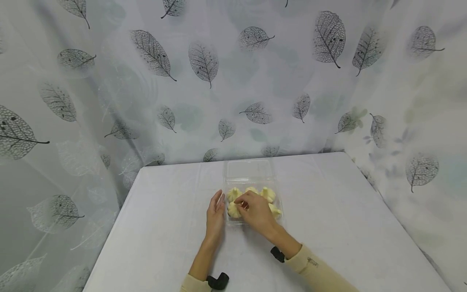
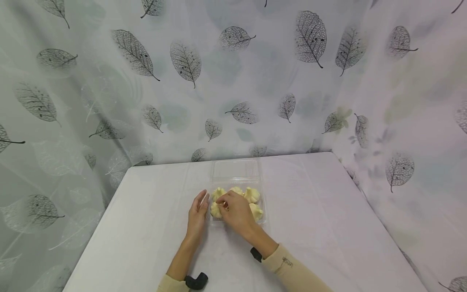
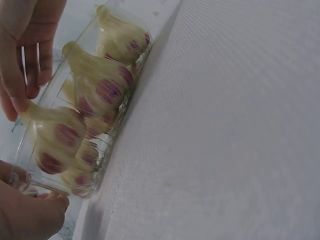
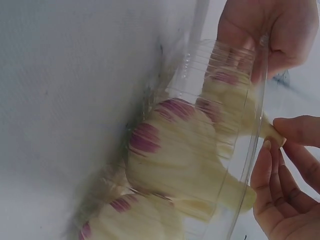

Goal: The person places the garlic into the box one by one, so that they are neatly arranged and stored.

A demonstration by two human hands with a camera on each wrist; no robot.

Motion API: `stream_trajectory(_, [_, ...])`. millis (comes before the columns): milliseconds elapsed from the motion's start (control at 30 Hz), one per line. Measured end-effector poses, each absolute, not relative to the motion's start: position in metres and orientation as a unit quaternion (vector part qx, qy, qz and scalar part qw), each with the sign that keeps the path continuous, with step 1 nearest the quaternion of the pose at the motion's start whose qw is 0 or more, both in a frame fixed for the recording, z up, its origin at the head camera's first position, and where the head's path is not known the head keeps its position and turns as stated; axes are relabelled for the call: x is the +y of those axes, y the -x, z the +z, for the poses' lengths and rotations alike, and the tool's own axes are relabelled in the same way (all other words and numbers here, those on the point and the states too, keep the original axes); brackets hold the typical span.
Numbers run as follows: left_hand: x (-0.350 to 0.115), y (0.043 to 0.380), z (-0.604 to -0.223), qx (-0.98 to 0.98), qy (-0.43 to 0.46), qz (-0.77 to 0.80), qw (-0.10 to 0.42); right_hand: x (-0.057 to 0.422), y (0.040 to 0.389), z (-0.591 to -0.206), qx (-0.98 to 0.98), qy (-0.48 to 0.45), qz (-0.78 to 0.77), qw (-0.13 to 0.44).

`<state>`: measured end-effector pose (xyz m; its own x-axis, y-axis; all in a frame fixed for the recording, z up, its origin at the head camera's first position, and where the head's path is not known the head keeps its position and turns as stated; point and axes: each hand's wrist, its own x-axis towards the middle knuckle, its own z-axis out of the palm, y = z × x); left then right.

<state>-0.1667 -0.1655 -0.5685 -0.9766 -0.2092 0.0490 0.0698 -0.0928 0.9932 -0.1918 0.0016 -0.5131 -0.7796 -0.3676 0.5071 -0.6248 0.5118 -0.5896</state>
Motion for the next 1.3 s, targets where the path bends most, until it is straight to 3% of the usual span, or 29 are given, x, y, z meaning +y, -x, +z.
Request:
stream_trajectory(633, [-0.166, 0.165, -0.570, -0.675, -0.052, -0.729, 0.100, 0.004, 0.188, -0.516, -0.866, -0.288, 0.383, 0.141])
stream_trajectory(1000, [-0.165, 0.166, -0.568, -0.681, -0.059, -0.722, 0.106, 0.032, 0.191, -0.506, -0.852, -0.265, 0.413, 0.180])
stream_trajectory(1300, [-0.170, 0.169, -0.563, -0.698, -0.071, -0.703, 0.114, 0.067, 0.212, -0.508, -0.852, -0.195, 0.442, 0.200])
